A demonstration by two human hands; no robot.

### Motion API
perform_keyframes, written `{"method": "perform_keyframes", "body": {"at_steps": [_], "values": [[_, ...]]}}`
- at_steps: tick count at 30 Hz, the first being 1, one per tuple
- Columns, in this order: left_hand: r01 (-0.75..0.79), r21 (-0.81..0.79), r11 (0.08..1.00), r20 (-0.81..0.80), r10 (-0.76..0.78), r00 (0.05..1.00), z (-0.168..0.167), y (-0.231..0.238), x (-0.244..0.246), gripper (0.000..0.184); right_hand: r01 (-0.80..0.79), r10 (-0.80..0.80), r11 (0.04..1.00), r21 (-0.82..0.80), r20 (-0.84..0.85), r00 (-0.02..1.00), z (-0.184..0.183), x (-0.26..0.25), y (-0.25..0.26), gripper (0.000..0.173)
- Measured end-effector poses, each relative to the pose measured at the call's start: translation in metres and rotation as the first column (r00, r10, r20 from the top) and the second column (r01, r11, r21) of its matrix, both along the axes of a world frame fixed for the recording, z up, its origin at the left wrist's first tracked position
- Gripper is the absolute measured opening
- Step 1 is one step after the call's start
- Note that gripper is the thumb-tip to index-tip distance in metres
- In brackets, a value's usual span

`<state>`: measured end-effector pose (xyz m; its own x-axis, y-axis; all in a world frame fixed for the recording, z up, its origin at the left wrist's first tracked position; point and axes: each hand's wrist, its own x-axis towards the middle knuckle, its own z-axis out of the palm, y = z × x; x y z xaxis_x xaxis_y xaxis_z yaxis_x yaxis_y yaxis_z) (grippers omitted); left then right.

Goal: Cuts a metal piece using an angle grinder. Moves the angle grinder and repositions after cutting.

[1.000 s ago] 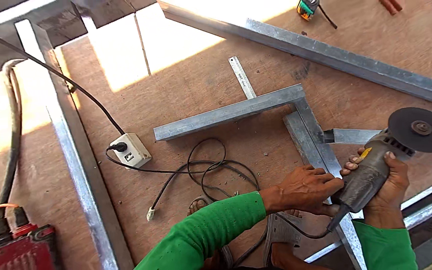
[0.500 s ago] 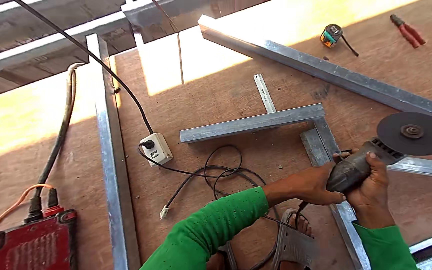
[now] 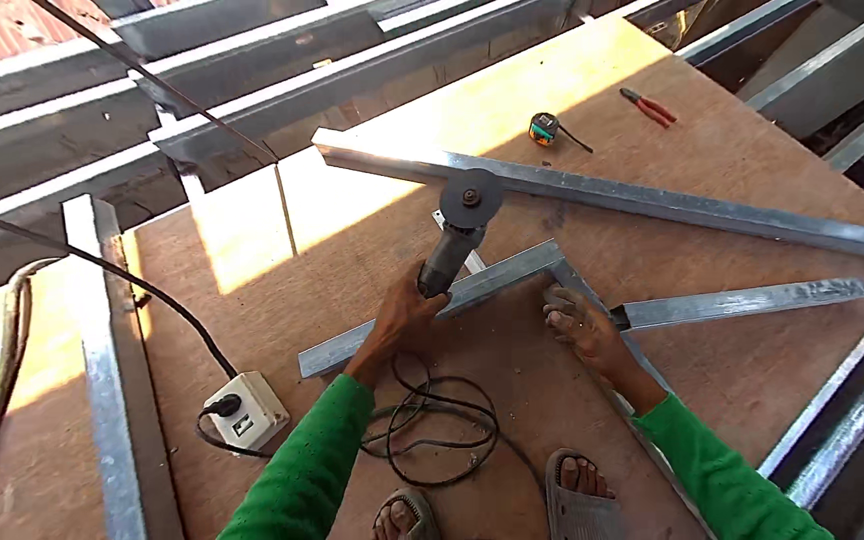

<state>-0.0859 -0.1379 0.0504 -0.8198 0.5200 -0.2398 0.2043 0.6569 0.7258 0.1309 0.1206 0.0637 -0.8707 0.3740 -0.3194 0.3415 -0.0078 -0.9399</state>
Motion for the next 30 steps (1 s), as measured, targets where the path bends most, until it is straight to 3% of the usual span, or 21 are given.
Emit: {"method": "perform_keyframes", "body": {"at_steps": [6,12,17,24,27,30], "values": [[-0.089,-0.150,0.985,-0.143,0.068,0.987,-0.029,-0.073,-0.089,0.064,0.183,-0.190,0.928,0.324,-0.009,0.982,0.000,0.074,0.057,0.059],[-0.086,-0.210,0.974,-0.101,0.065,0.993,-0.057,-0.116,-0.135,0.070,0.314,-0.397,0.816,0.485,0.078,0.914,-0.007,0.126,0.102,0.052],[-0.082,-0.200,0.976,-0.043,0.074,0.996,-0.083,-0.126,-0.147,0.067,0.368,-0.498,0.773,0.517,0.134,0.857,-0.015,0.146,0.115,0.052],[-0.042,-0.207,0.977,-0.005,0.042,0.999,-0.100,-0.146,-0.145,0.058,0.294,-0.503,0.752,0.590,0.225,0.834,-0.022,0.149,0.129,0.055],[-0.022,-0.193,0.981,0.025,0.027,0.999,-0.112,-0.143,-0.147,0.075,0.245,-0.557,0.679,0.693,0.268,0.786,-0.017,0.150,0.143,0.051],[-0.036,-0.201,0.979,0.001,0.037,0.999,-0.118,-0.141,-0.142,0.088,0.061,-0.545,0.618,0.784,0.371,0.752,-0.018,0.152,0.164,0.056]]}}
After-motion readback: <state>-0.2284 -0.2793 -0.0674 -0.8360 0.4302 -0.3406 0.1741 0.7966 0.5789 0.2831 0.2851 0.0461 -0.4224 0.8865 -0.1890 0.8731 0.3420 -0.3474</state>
